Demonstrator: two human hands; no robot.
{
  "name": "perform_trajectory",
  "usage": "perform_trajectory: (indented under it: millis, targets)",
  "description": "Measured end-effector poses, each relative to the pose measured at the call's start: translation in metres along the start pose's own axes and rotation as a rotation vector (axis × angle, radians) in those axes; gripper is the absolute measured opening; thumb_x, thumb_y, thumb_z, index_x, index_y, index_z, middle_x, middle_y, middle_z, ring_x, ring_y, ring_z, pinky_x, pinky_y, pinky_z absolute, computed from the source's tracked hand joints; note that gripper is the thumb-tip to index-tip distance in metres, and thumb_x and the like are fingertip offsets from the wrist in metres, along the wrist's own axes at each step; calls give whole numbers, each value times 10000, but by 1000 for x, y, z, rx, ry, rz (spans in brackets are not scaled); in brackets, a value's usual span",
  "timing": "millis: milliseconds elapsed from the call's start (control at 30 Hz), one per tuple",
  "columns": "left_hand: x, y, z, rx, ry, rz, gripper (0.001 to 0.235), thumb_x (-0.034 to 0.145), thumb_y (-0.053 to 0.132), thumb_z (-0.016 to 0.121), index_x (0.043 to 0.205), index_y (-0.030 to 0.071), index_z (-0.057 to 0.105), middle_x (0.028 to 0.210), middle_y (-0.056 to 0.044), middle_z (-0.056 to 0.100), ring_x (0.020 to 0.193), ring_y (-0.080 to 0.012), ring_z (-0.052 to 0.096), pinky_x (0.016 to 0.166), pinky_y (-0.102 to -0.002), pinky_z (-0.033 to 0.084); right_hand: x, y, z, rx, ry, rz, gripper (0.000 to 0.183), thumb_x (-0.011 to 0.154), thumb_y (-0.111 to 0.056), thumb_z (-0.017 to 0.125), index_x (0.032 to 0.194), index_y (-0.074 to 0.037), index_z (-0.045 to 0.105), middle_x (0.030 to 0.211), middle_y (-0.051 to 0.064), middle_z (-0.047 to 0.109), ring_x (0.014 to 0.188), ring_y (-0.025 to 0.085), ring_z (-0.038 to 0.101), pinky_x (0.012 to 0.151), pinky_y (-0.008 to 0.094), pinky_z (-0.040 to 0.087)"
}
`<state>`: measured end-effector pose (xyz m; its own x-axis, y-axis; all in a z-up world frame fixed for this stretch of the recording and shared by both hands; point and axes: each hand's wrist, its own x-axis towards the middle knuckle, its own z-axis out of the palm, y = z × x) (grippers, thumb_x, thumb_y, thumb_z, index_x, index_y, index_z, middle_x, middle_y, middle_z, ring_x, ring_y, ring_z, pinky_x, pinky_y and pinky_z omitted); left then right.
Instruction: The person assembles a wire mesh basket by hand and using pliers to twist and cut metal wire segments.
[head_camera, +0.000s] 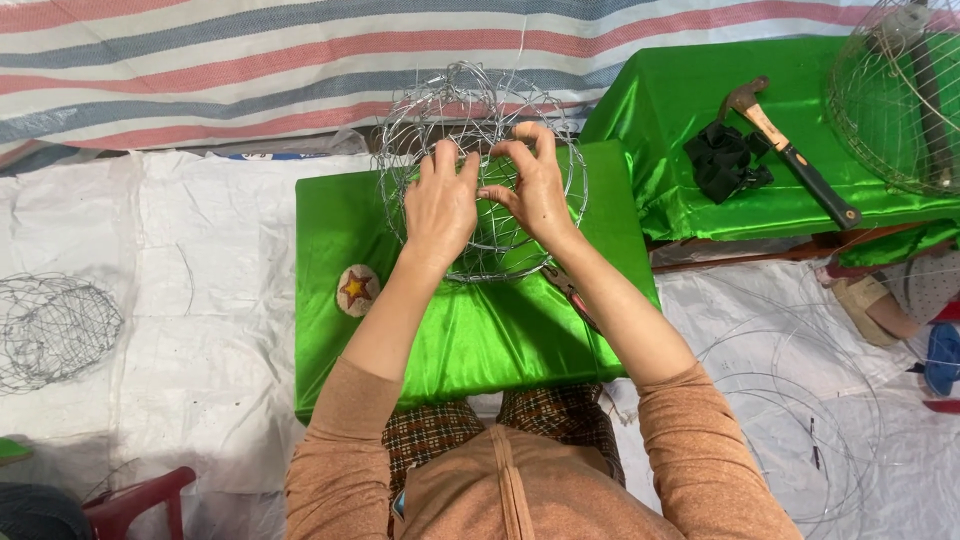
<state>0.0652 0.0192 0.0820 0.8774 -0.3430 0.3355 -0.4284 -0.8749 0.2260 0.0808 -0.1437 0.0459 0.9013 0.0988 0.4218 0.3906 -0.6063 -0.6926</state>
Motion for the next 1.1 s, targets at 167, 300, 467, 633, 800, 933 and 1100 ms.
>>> perform_trajectory:
  millis: [167, 300, 467, 633, 800, 933, 1100]
  targets:
    - [5, -3, -4, -70, 19, 58, 142, 957, 104, 676, 1043, -5, 702, 1053, -112, 451, 774, -223, 575, 575, -313, 542, -3, -4, -1, 27, 11, 7, 479, 735, -164, 941, 1109, -50, 664, 1307, 231, 400, 1304, 506, 478, 1117, 621, 405]
    - [9, -4, 4, -72, 38, 107, 91, 969, 42, 655, 909, -16, 691, 1133, -139, 514, 801, -287, 671, 641, -372, 628, -4, -5, 1, 51, 17, 27, 496, 712, -176, 951, 1093, -56, 658, 1303, 225, 400, 1301, 512, 486, 1117, 610, 409]
    - [11, -17, 11, -23, 21, 183, 74, 970, 69, 638, 928, 31, 685, 1136, -110, 590, 793, -286, 709, 628, -374, 633, -4, -2, 3, 72, 25, 31, 464, 722, -179, 949, 1062, -57, 658, 1312, 218, 394, 1311, 511, 479, 1120, 607, 408]
    - [10, -29, 36, -53, 65, 216, 59, 958, 72, 644, 1009, 51, 664, 1090, -109, 636, 809, -324, 726, 622, -437, 642, -4, -2, 5, 95, 30, 38, 427, 736, -164, 946, 1027, -51, 654, 1309, 217, 396, 1317, 511, 472, 1126, 604, 399]
    - [7, -21, 26, -111, 60, 95, 349, 962, 54, 667, 1233, 117, 457, 858, -139, 693, 765, -316, 723, 623, -448, 638, -6, -3, 4, 118, 18, 66, 429, 721, -150, 953, 1018, -48, 661, 1308, 229, 393, 1315, 516, 470, 1128, 622, 384]
    - [12, -23, 32, -43, 56, 98, 386, 944, 93, 685, 1246, 139, 450, 801, -116, 704, 767, -281, 708, 601, -427, 616, -6, -4, 2, 100, 16, 81, 412, 722, -160, 948, 1004, -51, 667, 1315, 227, 389, 1324, 509, 464, 1138, 618, 376]
    - [14, -25, 38, -165, 18, -8, 342, 937, 41, 649, 1192, 170, 460, 914, -68, 749, 893, -248, 658, 689, -454, 607, -5, -15, 2, 86, 22, 97, 338, 775, -136, 913, 993, -30, 678, 1344, 260, 381, 1328, 524, 454, 1131, 643, 374]
